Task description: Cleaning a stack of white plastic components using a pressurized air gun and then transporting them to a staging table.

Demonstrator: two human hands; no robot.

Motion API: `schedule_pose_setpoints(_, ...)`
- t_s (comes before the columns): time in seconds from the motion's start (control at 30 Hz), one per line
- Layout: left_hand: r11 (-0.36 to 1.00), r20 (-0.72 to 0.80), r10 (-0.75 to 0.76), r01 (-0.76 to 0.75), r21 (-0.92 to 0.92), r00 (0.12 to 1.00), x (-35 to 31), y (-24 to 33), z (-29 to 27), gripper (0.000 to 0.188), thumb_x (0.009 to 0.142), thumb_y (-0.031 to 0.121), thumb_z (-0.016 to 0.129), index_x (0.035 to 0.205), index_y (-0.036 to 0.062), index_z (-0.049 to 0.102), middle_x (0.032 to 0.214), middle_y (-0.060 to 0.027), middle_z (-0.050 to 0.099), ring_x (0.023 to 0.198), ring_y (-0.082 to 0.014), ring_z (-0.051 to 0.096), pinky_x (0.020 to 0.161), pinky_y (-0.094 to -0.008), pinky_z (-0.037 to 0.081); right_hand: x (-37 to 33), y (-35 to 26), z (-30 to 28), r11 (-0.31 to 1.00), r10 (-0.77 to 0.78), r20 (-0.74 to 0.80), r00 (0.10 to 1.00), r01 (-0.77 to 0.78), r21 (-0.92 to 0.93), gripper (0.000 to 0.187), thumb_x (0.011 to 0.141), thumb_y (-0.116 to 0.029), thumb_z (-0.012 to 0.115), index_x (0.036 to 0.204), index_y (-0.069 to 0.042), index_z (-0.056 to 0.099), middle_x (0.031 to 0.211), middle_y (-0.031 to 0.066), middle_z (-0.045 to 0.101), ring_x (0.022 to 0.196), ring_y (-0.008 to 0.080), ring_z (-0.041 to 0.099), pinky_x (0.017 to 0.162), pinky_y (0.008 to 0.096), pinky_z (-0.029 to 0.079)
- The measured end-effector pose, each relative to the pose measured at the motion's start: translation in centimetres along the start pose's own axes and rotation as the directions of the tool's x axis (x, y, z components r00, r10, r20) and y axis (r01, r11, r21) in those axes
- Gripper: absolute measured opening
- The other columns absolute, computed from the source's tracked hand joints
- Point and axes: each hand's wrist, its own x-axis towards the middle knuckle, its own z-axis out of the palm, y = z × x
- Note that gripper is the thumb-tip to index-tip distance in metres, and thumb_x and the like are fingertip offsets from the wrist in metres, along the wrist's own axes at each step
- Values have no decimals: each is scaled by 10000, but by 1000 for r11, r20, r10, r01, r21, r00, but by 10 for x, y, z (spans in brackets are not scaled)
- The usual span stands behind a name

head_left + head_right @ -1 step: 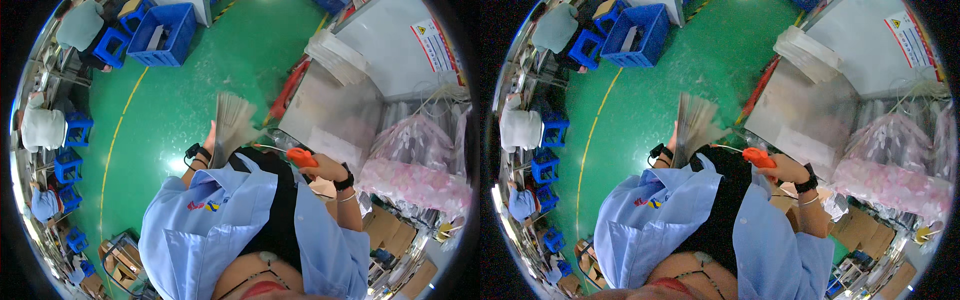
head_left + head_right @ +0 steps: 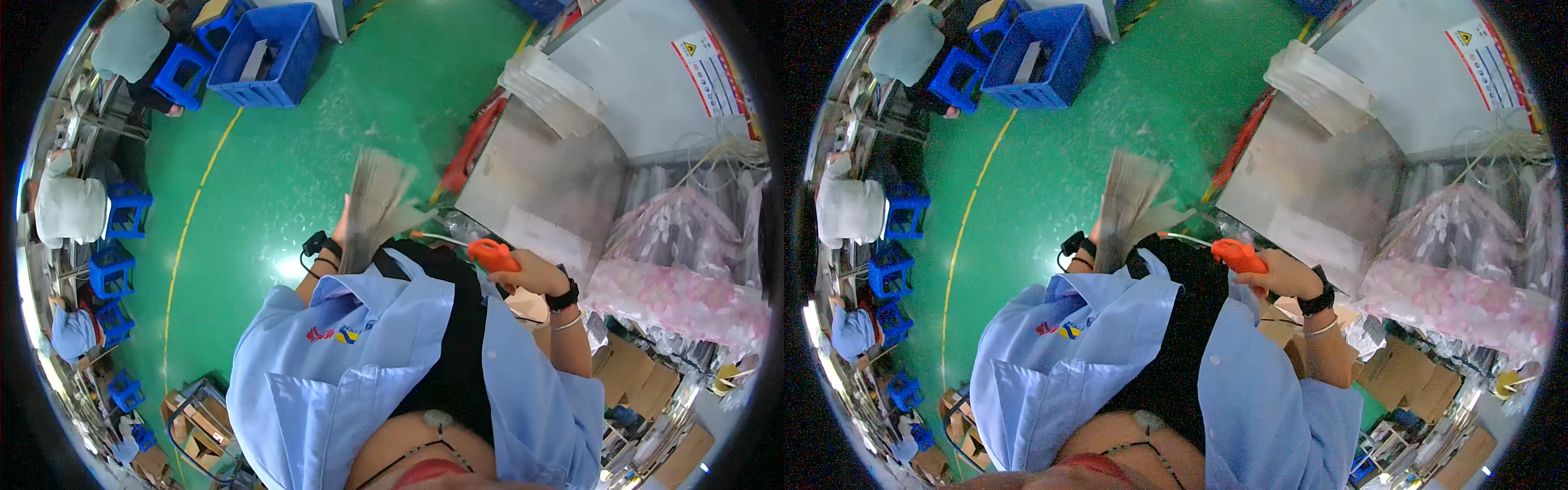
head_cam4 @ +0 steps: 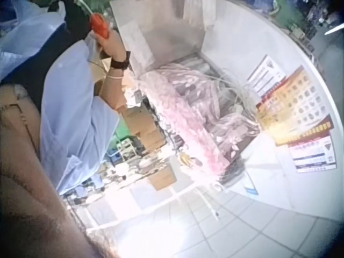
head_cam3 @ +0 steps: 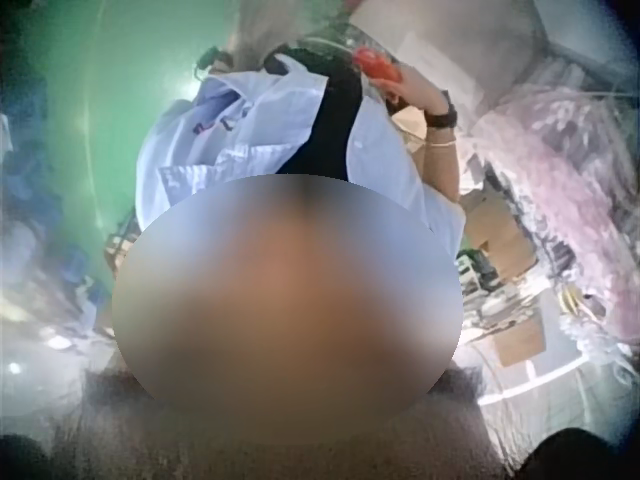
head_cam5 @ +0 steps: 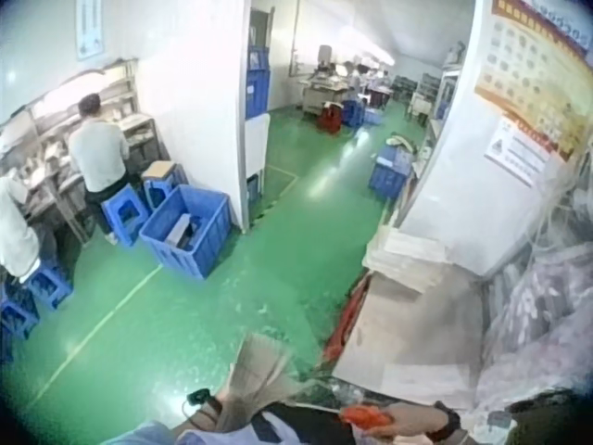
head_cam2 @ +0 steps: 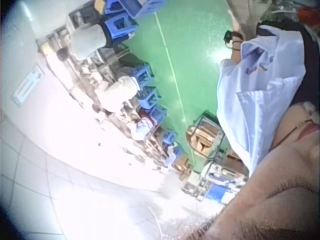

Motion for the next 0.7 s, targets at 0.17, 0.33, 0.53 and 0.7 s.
schedule_pose_setpoints(0.17, 916, -71, 65, -31, 400, 995, 20, -9, -44, 699, 955, 603, 267, 1358, 61, 448, 1280, -98, 548, 1117, -229, 545, 982, -367, 422, 5, -10, -8, 997, -68, -67, 995, 64, -52, 354, 848, -356, 666, 784, -18, 583, 595, 15, 558, 506, 104, 523, 511, 263, 434)
schedule_pose_setpoints(0.33, 851, -301, 128, 51, 522, 945, 2, 8, 33, 692, 911, 609, 440, 1141, -17, 626, 1042, -116, 663, 940, -173, 599, 827, -327, 473, 12, 6, -13, 1000, 16, -80, 997, -14, 21, 368, 853, -362, 666, 784, -12, 572, 610, 12, 560, 526, 97, 524, 515, 258, 435)
schedule_pose_setpoints(0.53, 875, -334, 84, 91, 476, 939, -12, 27, 43, 749, 891, 624, 467, 1193, -53, 571, 1092, -140, 636, 990, -181, 590, 843, -329, 477, 11, 7, -16, 999, -29, -171, 985, 22, -38, 397, 854, -377, 661, 769, 5, 592, 592, 26, 558, 504, 109, 529, 499, 269, 435)
schedule_pose_setpoints(0.7, 965, -213, 53, 5, 261, 976, -12, 27, 52, 731, 942, 605, 338, 1305, -14, 481, 1229, -126, 579, 1050, -224, 596, 927, -362, 470, 6, 7, -16, 1000, -7, -158, 987, 2, -29, 349, 848, -344, 678, 806, -10, 585, 609, 14, 561, 539, 98, 539, 522, 258, 445)
